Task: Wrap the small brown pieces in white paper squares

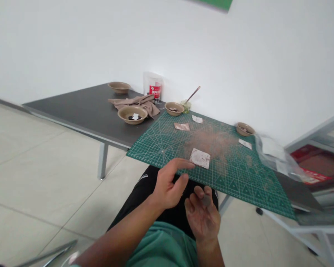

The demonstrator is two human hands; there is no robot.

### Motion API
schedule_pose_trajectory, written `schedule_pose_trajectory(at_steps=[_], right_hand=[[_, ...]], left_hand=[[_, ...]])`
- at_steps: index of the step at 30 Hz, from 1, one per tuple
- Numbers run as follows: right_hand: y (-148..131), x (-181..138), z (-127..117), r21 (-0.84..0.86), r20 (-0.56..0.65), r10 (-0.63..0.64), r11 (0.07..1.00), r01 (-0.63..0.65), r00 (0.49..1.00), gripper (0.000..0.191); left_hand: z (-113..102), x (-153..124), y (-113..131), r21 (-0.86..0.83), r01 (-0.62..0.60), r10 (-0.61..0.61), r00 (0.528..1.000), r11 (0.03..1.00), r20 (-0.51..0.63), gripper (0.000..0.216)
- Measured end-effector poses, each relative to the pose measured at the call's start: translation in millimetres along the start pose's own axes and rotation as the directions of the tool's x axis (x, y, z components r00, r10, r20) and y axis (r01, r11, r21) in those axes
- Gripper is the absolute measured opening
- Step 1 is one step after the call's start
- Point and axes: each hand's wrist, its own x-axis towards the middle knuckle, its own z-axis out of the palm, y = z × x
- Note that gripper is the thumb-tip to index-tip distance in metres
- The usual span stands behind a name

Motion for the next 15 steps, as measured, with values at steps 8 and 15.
schedule_pose_trajectory(at_steps=[8, 15], right_hand=[[3.9, 6.8, 11.5, 0.016, -0.210, -0.051, 0.998, 0.056, 0.976, 0.014], [15.5, 3.8, 10.6, 0.103, -0.231, -0.082, 0.989, 0.108, 0.969, 0.011]], left_hand=[[35.3, -23.8, 13.6, 0.100, 0.057, -0.078, 0.971, 0.993, 0.226, 0.043], [27.5, -20.4, 2.9, 0.073, 0.173, -0.187, 0.942, 0.982, 0.279, 0.028]])
